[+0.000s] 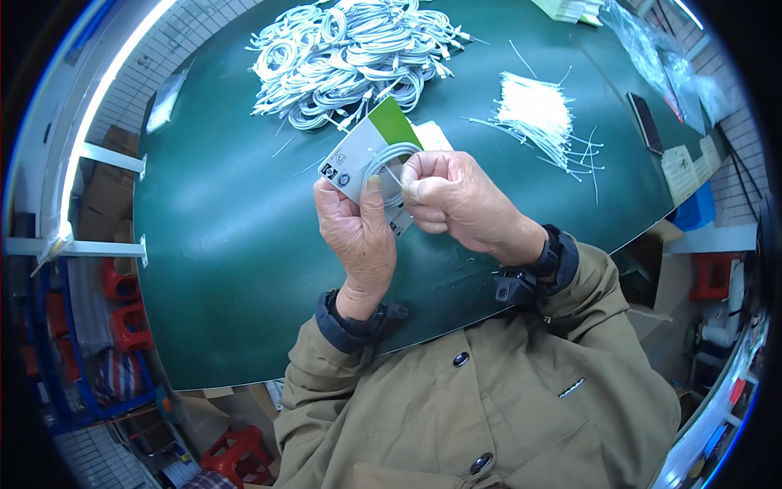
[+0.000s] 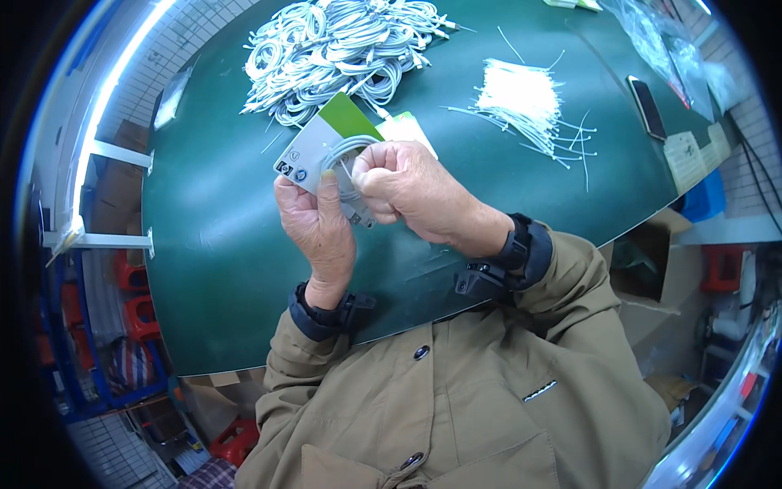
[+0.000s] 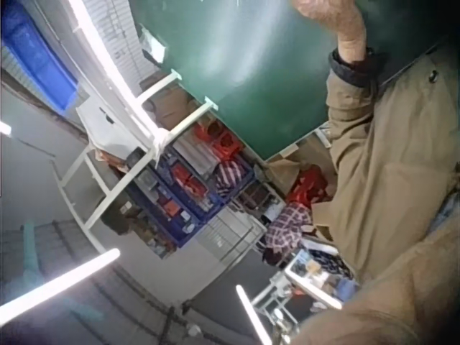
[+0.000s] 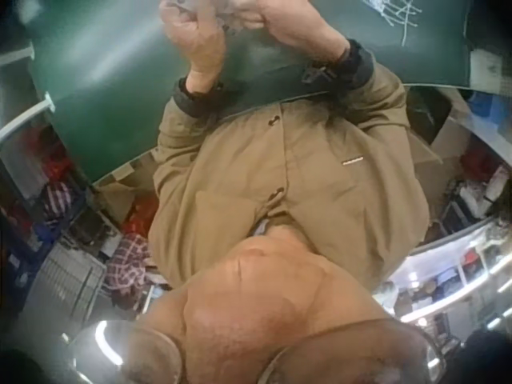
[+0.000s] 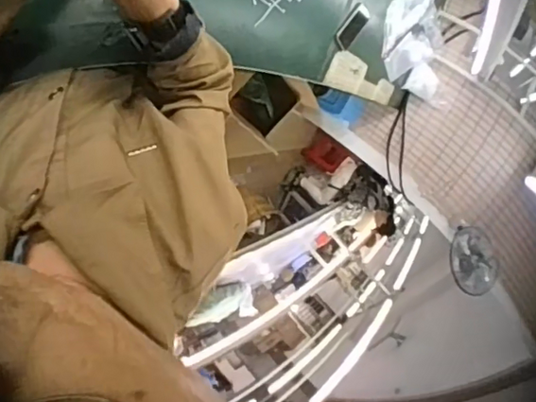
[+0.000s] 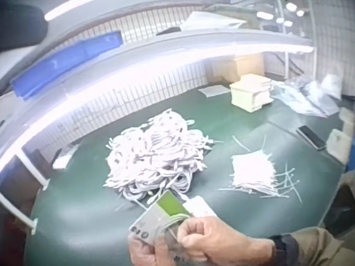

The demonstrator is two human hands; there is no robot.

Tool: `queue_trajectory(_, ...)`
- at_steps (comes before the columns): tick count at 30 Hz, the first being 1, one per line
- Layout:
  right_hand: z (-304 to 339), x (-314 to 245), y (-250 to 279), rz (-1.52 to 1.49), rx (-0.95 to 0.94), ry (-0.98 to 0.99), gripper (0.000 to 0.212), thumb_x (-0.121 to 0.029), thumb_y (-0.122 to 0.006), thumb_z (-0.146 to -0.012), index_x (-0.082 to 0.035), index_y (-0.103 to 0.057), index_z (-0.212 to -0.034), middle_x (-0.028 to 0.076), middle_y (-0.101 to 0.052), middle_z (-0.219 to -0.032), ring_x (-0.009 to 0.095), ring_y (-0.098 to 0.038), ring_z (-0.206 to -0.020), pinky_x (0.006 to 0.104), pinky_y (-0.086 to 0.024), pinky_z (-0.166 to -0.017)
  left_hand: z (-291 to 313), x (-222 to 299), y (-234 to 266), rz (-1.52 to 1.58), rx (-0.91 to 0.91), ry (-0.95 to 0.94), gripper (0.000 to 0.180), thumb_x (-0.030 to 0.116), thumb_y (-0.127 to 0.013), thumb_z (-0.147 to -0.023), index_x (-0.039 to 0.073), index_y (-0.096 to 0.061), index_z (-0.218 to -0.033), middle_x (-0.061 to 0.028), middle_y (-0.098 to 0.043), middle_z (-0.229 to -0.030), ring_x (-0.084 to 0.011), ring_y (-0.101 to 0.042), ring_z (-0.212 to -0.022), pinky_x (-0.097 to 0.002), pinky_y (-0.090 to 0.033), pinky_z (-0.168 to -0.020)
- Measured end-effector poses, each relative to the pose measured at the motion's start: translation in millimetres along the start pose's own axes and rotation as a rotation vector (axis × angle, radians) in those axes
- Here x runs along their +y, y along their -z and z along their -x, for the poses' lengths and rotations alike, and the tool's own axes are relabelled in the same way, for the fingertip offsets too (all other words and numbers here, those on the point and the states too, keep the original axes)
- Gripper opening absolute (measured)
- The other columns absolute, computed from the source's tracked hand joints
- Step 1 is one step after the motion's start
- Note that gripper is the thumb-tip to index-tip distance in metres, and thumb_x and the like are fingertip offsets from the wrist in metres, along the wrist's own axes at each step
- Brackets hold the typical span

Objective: Packing coiled white cables into cardboard and plastic packaging inserts and securing them with plastic ties.

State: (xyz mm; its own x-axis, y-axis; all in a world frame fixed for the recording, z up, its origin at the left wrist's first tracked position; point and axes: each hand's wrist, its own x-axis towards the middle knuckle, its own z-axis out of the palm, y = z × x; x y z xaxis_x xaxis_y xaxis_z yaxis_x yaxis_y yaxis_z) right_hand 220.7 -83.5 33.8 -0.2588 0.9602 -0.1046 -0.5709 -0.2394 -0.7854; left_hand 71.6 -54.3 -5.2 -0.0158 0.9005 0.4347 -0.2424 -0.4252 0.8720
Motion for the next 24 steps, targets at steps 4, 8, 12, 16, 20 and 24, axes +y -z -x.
queue_trajectory(4, 7.5, -2.0, -2.5, 0.005, -0.042, -0.021, 0.004, -0.003, -0.059, -0.095, -0.004, -0.059, -0.091, -0.003, -0.051, -0.072, 0.004, -0.040, -0.058, 0.0225, -0.031, -0.050, -6.7, -0.6, 3.8, 0.008, 0.014, 0.038, 0.029, 0.007, -0.063, -0.103, -0.002, -0.048, -0.126, -0.0099, -0.064, -0.117, -0.0132, -0.062, -0.108, -0.0300, -0.049, -0.096)
queue_trajectory(8, 17.8, -10.8, -4.7, 0.139, -0.085, -0.032, 0.003, -0.002, -0.060, -0.095, -0.004, -0.059, -0.092, -0.003, -0.052, -0.073, 0.004, -0.044, -0.059, 0.0224, -0.034, -0.051, -11.5, 0.8, 5.5, 0.073, 0.019, 0.090, 0.029, 0.005, -0.062, -0.103, -0.002, -0.048, -0.127, -0.0112, -0.065, -0.119, -0.0138, -0.063, -0.109, -0.0296, -0.049, -0.097)
queue_trajectory(12, 17.9, -9.6, -4.4, 0.591, -0.041, 0.145, 0.002, 0.001, -0.063, -0.093, 0.000, -0.062, -0.093, 0.001, -0.058, -0.076, 0.007, -0.053, -0.062, 0.0232, -0.042, -0.054, -10.9, -1.3, 6.3, 0.097, -0.021, 0.126, 0.029, 0.003, -0.061, -0.102, -0.002, -0.048, -0.128, -0.0123, -0.065, -0.121, -0.0140, -0.063, -0.111, -0.0292, -0.050, -0.097)
queue_trajectory(16, 20.1, -18.7, -1.1, 0.767, -0.182, 0.418, 0.005, 0.004, -0.066, -0.092, 0.002, -0.065, -0.096, 0.005, -0.065, -0.083, 0.011, -0.062, -0.068, 0.0241, -0.049, -0.059, -11.8, -0.7, 6.9, 0.242, -0.035, 0.245, 0.030, 0.002, -0.061, -0.102, -0.003, -0.048, -0.129, -0.0130, -0.066, -0.121, -0.0144, -0.064, -0.110, -0.0290, -0.052, -0.096)
queue_trajectory(20, 11.4, -29.6, 8.1, 1.110, -0.113, 0.816, 0.009, 0.005, -0.067, -0.091, -0.001, -0.070, -0.097, 0.008, -0.068, -0.089, 0.014, -0.065, -0.072, 0.0255, -0.051, -0.060, -13.8, 0.9, 6.9, 0.300, -0.070, 0.341, 0.030, 0.002, -0.060, -0.102, -0.003, -0.048, -0.129, -0.0139, -0.067, -0.120, -0.0155, -0.066, -0.108, -0.0292, -0.054, -0.094)
queue_trajectory(24, 1.0, -43.1, 19.9, 1.371, -0.090, 1.048, 0.019, 0.008, -0.071, -0.084, -0.007, -0.072, -0.096, 0.005, -0.068, -0.090, 0.017, -0.065, -0.074, 0.0283, -0.052, -0.059, -15.5, 3.2, 6.0, 0.336, -0.113, 0.390, 0.030, 0.001, -0.060, -0.101, -0.004, -0.048, -0.129, -0.0152, -0.068, -0.118, -0.0162, -0.068, -0.106, -0.0296, -0.056, -0.093)
